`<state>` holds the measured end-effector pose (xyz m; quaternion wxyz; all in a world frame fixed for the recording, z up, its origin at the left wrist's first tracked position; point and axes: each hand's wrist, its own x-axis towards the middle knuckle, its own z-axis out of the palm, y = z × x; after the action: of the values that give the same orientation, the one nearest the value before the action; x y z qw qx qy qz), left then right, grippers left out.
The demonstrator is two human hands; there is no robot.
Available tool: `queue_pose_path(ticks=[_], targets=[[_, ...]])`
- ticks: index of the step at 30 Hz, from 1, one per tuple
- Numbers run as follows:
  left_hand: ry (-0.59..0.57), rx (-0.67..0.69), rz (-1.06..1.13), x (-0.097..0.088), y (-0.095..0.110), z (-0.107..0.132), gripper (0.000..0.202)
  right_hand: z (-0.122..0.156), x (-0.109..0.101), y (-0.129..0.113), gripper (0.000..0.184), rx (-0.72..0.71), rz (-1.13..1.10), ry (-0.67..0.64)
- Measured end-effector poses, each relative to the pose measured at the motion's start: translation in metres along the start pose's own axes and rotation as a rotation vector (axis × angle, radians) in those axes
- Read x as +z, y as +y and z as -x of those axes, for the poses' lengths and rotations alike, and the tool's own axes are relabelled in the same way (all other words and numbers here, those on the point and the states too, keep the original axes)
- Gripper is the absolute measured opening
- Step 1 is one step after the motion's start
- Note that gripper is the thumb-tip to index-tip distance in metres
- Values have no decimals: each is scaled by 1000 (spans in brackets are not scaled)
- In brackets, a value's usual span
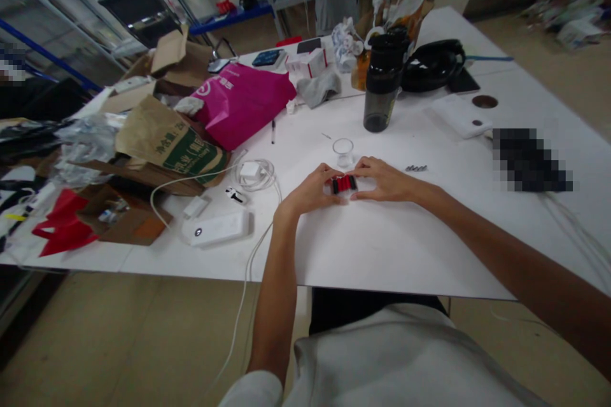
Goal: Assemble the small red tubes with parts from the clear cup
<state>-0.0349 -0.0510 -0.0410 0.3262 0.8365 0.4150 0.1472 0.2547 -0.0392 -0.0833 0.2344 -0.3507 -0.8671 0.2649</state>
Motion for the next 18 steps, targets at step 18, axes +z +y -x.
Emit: queue_pose_path(ticks=[18], targets=[[-6,-58,-38,2,15,0,59,16,1,-8,53,-53,-18,28]])
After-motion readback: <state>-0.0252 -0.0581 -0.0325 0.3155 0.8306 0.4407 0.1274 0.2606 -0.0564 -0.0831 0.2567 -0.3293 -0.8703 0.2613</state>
